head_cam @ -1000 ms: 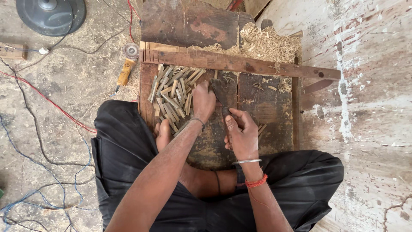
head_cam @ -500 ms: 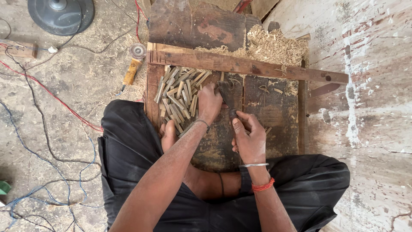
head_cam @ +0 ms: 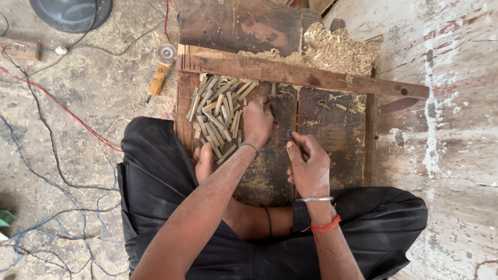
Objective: The person sits cross-legged on the floor and whittles small wooden sticks with a knife, shaving each piece over a low wooden work board. Finished sticks are added to a growing pile beside the work area, and wood shavings collect on the board.
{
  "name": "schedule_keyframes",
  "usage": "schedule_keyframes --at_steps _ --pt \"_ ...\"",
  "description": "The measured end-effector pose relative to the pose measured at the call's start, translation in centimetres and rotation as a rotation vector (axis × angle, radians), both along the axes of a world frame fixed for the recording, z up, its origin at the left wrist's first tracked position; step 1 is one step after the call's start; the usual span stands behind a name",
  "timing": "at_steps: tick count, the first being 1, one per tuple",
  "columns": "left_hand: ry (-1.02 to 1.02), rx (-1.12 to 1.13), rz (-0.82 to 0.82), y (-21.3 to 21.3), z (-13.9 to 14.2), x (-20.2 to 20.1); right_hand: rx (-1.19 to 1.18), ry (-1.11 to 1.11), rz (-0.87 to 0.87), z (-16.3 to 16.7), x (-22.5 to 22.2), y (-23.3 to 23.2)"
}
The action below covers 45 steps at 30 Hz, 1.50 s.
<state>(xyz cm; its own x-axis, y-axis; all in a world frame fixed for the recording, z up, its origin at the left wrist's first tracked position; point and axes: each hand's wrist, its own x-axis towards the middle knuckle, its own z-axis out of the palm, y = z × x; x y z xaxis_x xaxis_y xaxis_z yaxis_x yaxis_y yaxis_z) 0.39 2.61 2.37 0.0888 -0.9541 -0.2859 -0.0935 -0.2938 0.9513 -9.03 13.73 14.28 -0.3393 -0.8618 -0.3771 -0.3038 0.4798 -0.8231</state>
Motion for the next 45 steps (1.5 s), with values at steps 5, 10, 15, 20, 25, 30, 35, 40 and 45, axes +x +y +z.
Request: schedule_keyframes --at_steps 5,10,15,20,25,30,35,40,45 --pt "-0.137 0.013 0.009 -0.4 0.1 -0.4 0.032 0.036 -0.043 0.8 1.5 -1.6" --pt "-0.017 0.106 -0.003 -1.1 0.3 -0.3 0.044 0.156 0.019 2.4 2.0 -4.4" --pt "0.015 0.096 0.008 -0.7 0.7 -0.2 0.094 0.127 0.053 2.2 1.0 -3.2" --pt "0.029 0.106 0.013 -0.7 0.6 -0.3 0.022 0.077 -0.002 1.0 0.7 -2.6" --pt "-0.031 -0.011 0.019 -0.8 0.4 -0.1 0.007 0.085 -0.004 1.0 1.4 -2.8" --pt "0.118 0.108 0.010 -1.0 -0.1 -0.2 -0.016 0.110 0.010 0.7 1.3 -3.9" --pt "0.108 0.068 0.016 -1.0 -2.0 -0.8 0.029 0.116 0.027 1.4 1.0 -3.6" --pt "-0.077 -0.078 0.082 -1.0 -2.7 -1.4 -0.015 0.160 0.069 1.7 0.8 -4.7" --pt "0.131 0.101 0.020 -0.7 -1.1 -0.6 0.066 0.149 0.083 1.6 0.1 -3.5"
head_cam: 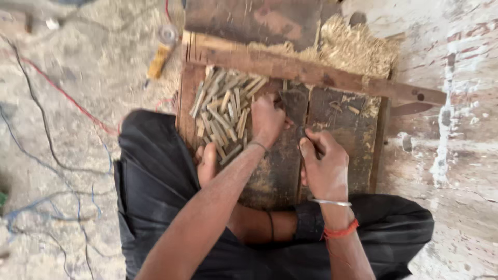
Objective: The person sits cross-legged on the floor and whittles small wooden sticks with a knife, shaving each piece over a low wooden work board. Finished sticks are added to a growing pile beside the work area, and wood shavings collect on the board.
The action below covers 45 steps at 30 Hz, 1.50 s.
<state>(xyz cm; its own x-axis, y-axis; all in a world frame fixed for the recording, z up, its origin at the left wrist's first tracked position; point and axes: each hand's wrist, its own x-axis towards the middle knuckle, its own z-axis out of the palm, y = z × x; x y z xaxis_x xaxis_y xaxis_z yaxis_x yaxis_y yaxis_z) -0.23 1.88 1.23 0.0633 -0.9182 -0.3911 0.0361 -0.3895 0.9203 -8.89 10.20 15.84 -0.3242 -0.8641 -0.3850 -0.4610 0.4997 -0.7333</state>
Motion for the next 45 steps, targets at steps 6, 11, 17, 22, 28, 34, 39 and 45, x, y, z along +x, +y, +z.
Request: schedule_keyframes --at_steps 6,11,17,22,28,34,39,45 --pt "0.039 -0.027 0.001 -0.1 1.0 0.3 -0.048 -0.024 -0.050 0.4 0.6 0.5" --pt "0.018 -0.010 0.016 -0.5 1.1 0.3 -0.074 0.059 -0.044 0.8 1.5 -0.5" --pt "0.015 -0.018 0.021 -0.5 0.8 0.1 -0.009 -0.005 0.003 0.1 0.3 -0.2" --pt "0.036 -0.002 -0.007 -0.2 -0.2 0.2 -0.021 -0.023 -0.041 -0.3 0.4 0.5" --pt "-0.061 -0.074 0.018 -0.7 -0.4 0.3 -0.075 0.009 -0.025 -0.3 1.2 -0.4" --pt "0.047 -0.012 -0.009 -1.0 0.4 0.2 -0.085 -0.049 -0.039 -0.5 0.7 -0.6" --pt "0.084 0.035 0.001 -0.6 0.2 0.4 -0.048 -0.021 -0.054 0.0 1.2 -0.8" --pt "0.002 -0.071 0.004 -0.7 -0.1 0.3 -0.115 -0.006 -0.057 -0.9 1.7 -1.0"
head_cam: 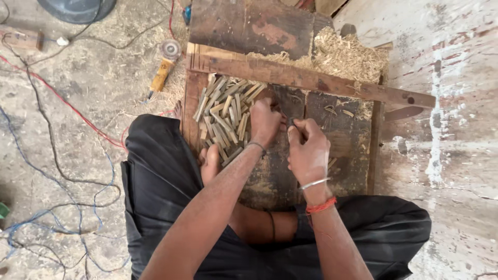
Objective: The person sits cross-legged on the floor and whittles small wooden sticks with a knife, shaving each piece over a low wooden work board. Finished sticks are added to a growing pile beside the work area, and wood shavings collect on the board.
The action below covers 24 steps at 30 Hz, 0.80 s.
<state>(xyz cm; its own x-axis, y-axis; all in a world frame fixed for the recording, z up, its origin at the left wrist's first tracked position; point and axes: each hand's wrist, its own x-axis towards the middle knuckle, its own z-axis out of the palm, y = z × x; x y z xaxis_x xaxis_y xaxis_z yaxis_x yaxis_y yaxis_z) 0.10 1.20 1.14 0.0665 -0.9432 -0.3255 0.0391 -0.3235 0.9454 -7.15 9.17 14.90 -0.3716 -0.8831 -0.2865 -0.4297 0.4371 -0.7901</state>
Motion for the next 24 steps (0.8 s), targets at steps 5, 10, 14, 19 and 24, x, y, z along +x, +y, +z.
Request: schedule_keyframes --at_steps 5,10,14,19,24 --pt "0.064 0.005 -0.047 0.5 0.9 0.4 -0.017 -0.640 -0.265 -2.2 -3.1 2.0" --pt "0.091 -0.044 -0.054 1.2 1.8 0.7 -0.149 -0.647 -0.270 -2.9 -9.1 5.6" --pt "0.008 -0.072 -0.118 1.6 2.3 1.1 -0.180 -0.483 -0.166 -2.6 -13.2 7.7" --pt "-0.144 -0.065 -0.210 4.1 2.4 0.1 -0.345 -0.706 -0.279 -3.9 -14.4 7.7" --pt "-0.259 -0.282 -0.464 8.1 1.5 -2.7 -0.308 -0.714 -0.272 -5.1 -14.3 6.7"
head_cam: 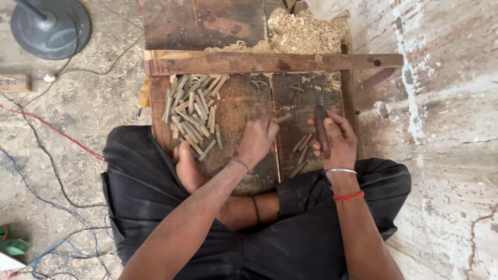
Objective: The person sits cross-legged on the floor and whittles small wooden sticks with a knife, shaving each piece over a low wooden work board. Finished sticks are added to a growing pile beside the work area, and wood shavings collect on the board.
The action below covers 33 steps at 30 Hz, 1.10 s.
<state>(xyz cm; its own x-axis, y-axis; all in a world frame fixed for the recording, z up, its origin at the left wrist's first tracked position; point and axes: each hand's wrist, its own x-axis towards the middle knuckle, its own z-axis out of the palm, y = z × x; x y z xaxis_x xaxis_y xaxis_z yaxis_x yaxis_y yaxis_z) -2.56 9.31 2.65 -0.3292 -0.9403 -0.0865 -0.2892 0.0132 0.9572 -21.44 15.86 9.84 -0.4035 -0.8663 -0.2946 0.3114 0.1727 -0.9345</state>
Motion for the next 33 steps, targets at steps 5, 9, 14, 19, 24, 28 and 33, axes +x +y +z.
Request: schedule_keyframes --at_steps 5,9,14,19,24,28,33 --pt "-0.344 -0.369 -0.179 1.4 -0.5 -1.8 -0.036 -0.048 0.006 -0.4 -0.5 -0.2" --pt "-0.333 -0.222 -0.319 0.7 0.6 -1.1 -0.054 -0.069 -0.013 -0.7 -0.9 -0.3" --pt "-0.165 0.124 -0.313 -0.3 2.8 0.9 -0.029 -0.034 -0.010 -0.5 -0.6 -0.1" --pt "-0.132 -0.526 0.315 -4.5 3.0 5.0 -0.012 0.044 0.048 0.2 0.4 -0.1" --pt "-0.316 -0.482 0.492 -8.0 1.5 9.9 0.011 0.111 0.117 0.4 1.2 -0.4" --pt "-0.569 -0.576 0.402 -8.1 0.2 9.8 0.058 0.156 0.138 0.4 1.4 -0.5" --pt "-0.732 -0.609 0.395 -8.0 -0.4 8.2 0.077 0.176 0.130 0.4 1.6 -0.7"
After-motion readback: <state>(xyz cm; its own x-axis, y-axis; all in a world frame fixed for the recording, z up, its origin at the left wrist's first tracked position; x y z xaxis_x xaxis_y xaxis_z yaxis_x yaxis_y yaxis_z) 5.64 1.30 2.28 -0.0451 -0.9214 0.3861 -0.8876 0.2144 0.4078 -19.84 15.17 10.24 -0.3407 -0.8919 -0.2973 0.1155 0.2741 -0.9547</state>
